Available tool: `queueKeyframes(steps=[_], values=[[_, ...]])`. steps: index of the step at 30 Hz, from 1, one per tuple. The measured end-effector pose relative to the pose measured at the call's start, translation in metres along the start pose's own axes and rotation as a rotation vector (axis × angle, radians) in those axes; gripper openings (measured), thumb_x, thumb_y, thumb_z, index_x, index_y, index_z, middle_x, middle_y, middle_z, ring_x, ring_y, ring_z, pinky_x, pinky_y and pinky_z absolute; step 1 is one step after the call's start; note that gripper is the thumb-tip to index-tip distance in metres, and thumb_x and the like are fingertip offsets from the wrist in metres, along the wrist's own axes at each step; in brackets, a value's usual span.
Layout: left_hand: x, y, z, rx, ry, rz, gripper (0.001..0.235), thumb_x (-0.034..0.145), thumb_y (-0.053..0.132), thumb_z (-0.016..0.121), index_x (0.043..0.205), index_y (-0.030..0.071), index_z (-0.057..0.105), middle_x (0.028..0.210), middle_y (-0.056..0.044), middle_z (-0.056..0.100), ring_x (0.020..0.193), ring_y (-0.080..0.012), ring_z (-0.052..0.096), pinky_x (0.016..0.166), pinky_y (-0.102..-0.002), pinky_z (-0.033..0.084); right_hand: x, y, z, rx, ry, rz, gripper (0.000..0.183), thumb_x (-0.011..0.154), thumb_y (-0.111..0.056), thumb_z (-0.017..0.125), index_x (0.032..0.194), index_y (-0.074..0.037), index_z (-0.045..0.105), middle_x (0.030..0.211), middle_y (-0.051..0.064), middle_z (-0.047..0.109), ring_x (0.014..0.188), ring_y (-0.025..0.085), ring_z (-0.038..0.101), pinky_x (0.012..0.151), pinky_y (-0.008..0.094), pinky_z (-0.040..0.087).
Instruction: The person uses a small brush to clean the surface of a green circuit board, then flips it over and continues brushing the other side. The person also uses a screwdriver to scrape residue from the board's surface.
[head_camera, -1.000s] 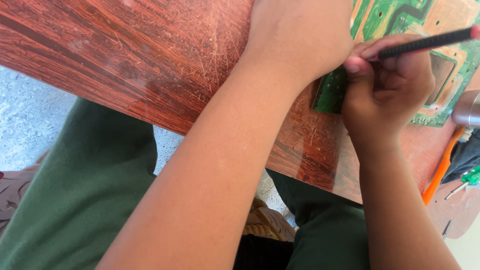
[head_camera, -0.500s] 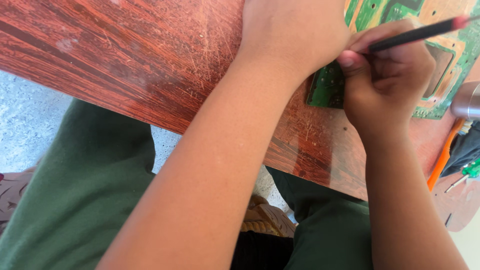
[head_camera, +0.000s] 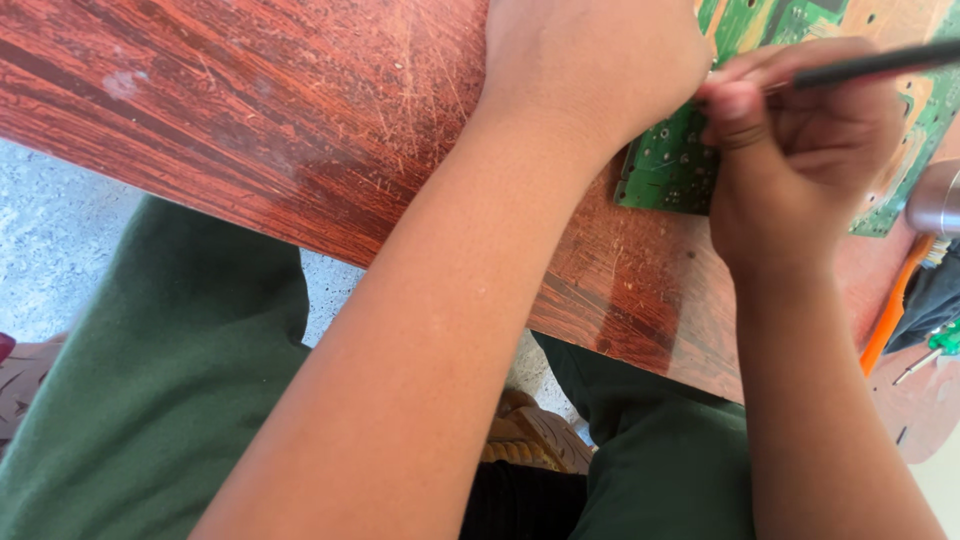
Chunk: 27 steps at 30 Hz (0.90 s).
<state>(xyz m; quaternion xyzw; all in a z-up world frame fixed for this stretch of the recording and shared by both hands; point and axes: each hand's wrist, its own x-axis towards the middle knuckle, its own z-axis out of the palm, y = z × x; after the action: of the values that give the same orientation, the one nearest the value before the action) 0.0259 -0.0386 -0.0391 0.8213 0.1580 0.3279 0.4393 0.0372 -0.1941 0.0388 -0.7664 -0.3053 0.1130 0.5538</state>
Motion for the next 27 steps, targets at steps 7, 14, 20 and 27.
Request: queueKeyframes(steps=[7,14,20,27], values=[[0.002,-0.001,0.001,0.011,-0.067,-0.048,0.014,0.071,0.027,0.071,0.067,0.015,0.078,0.061,-0.013,0.07,0.054,-0.0318,0.069,0.051,-0.047,0.053,-0.009,0.011,-0.01,-0.121,-0.054,-0.037,0.022,0.111,0.001,0.079,0.107,-0.001,0.057,0.11,0.013,0.068,0.088,0.011,0.059,0.079,0.02,0.047],[0.002,0.0,-0.008,0.058,-0.113,0.034,0.017,0.071,0.03,0.073,0.07,0.014,0.078,0.063,-0.014,0.07,0.057,-0.0335,0.069,0.053,-0.05,0.053,-0.009,0.001,-0.002,-0.386,-0.12,-0.184,0.028,0.11,0.001,0.079,0.098,0.001,0.054,0.104,0.012,0.068,0.091,0.013,0.065,0.082,0.022,0.052],[0.007,-0.003,-0.006,0.036,-0.116,-0.054,0.018,0.074,0.032,0.074,0.071,0.015,0.079,0.063,-0.013,0.071,0.056,-0.031,0.07,0.053,-0.047,0.053,0.005,-0.014,0.015,-0.288,-0.028,-0.013,0.02,0.103,0.006,0.072,0.098,-0.001,0.055,0.103,0.008,0.07,0.084,0.009,0.065,0.078,0.021,0.054],[0.012,0.0,-0.005,0.06,-0.114,-0.069,0.018,0.069,0.031,0.073,0.073,0.014,0.079,0.063,-0.013,0.071,0.059,-0.033,0.07,0.056,-0.049,0.053,0.004,-0.016,0.013,-0.38,-0.053,-0.023,0.021,0.104,0.012,0.07,0.1,0.001,0.052,0.104,0.01,0.069,0.085,0.009,0.065,0.076,0.021,0.053]])
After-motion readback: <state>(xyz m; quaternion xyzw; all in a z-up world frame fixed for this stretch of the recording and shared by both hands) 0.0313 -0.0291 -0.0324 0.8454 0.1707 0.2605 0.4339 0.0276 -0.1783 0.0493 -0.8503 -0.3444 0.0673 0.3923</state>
